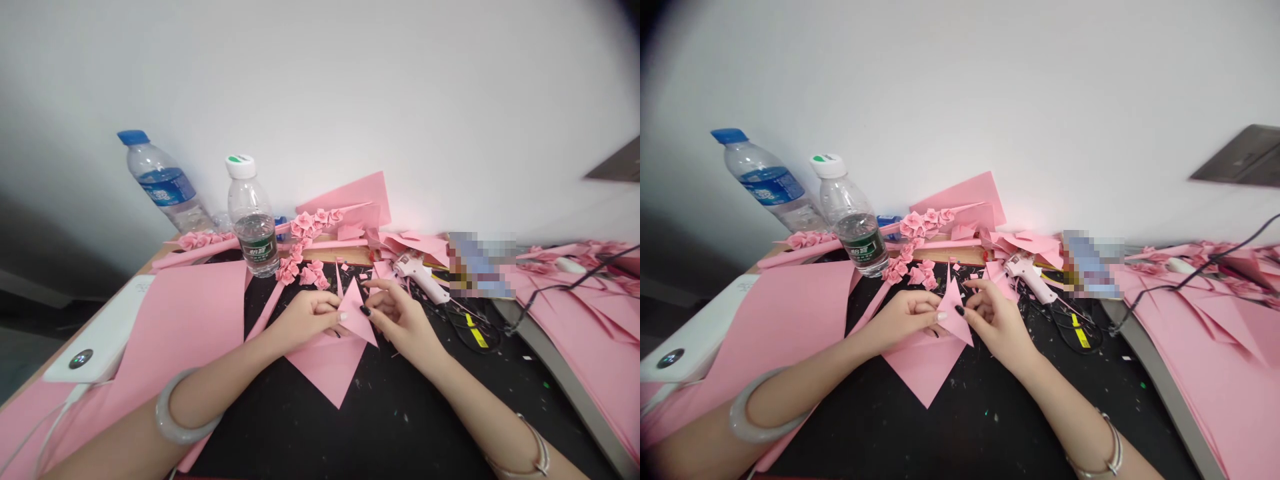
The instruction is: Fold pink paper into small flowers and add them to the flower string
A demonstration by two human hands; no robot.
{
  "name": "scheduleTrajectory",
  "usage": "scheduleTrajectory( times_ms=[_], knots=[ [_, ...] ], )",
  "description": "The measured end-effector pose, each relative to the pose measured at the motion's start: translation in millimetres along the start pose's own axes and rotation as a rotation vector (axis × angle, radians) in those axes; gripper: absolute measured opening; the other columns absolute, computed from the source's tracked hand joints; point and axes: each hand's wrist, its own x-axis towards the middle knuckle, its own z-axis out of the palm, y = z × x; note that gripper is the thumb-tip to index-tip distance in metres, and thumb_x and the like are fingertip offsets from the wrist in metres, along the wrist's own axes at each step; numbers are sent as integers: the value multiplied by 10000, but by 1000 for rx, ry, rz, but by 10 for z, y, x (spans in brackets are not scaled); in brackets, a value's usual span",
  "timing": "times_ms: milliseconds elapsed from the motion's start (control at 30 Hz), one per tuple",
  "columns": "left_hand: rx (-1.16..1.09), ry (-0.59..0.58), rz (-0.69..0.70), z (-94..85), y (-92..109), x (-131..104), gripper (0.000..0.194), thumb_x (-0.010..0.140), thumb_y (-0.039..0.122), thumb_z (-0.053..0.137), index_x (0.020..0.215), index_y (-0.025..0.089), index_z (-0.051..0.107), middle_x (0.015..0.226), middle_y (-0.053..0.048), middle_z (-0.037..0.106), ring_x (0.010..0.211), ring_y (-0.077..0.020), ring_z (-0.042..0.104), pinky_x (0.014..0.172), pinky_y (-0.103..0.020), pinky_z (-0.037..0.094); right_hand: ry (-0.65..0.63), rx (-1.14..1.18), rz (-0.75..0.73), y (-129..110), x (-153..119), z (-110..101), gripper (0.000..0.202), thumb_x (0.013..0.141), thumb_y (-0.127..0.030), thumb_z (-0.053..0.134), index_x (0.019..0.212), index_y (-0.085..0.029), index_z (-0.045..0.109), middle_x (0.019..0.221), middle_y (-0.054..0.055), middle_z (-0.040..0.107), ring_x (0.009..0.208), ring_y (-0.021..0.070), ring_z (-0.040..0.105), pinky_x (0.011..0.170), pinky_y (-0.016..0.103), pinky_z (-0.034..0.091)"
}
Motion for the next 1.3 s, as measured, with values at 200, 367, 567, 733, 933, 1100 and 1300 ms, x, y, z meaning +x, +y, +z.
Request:
scheduleTrajectory(
  times_ms=[200, 367, 567, 733, 933, 1100, 1300],
  knots=[
    [-88, -6, 44, -7, -15, 6, 363, 713, 284, 620, 1011, 89, 548, 807, -102, 683, 705, -199, 664, 704, -326, 513, -74, -317, -181, -12, -16, 14, 595, 756, -311, 588, 1305, -223, 375, 1093, 102, 513, 730, 159, 525, 521, 245, 450],
    [-96, -12, 39, 0, -36, 3, 429, 728, 268, 609, 1100, 84, 503, 762, -90, 684, 721, -210, 665, 701, -329, 517, -95, -360, -210, -13, -13, 22, 623, 761, -297, 586, 1329, -229, 340, 1064, 91, 532, 791, 183, 533, 646, 292, 468],
    [-72, -45, 69, -6, -6, -4, 392, 766, 288, 571, 1112, 114, 513, 841, -103, 680, 748, -205, 666, 704, -318, 528, -136, -362, -191, -24, -7, 12, 419, 858, -268, 435, 1270, -192, 438, 867, 71, 566, 738, 170, 526, 666, 293, 443],
    [-102, -33, 49, 0, -17, -4, 380, 769, 338, 561, 1072, 112, 518, 841, -118, 676, 770, -229, 663, 703, -350, 530, -77, -300, -170, -20, 5, 12, 304, 885, -265, 370, 1089, -184, 581, 695, 38, 548, 636, 153, 507, 603, 263, 405],
    [-94, -46, 41, 11, -54, 7, 388, 690, 284, 651, 1023, 121, 536, 787, -86, 679, 732, -197, 655, 692, -328, 518, 89, -146, 32, -13, -9, 21, 349, 854, -370, 413, 564, -185, 469, 437, -31, 398, 410, 99, 354, 420, 229, 279],
    [-58, 8, 97, 9, -45, 17, 376, 713, 246, 619, 1051, 107, 533, 910, -97, 650, 791, -184, 621, 662, -272, 492, -15, 87, 136, 33, -13, 90, 148, 809, -342, 490, 803, -194, 487, 507, -40, 484, 406, 104, 441, 400, 218, 345],
    [19, 7, 145, -1, -57, 20, 219, 758, 217, 548, 933, 90, 585, 836, -64, 634, 771, -162, 593, 673, -251, 458, -110, 96, 126, 1, -16, 80, 165, 811, -285, 476, 956, -206, 467, 561, -31, 551, 473, 131, 547, 458, 236, 430]
  ],
)
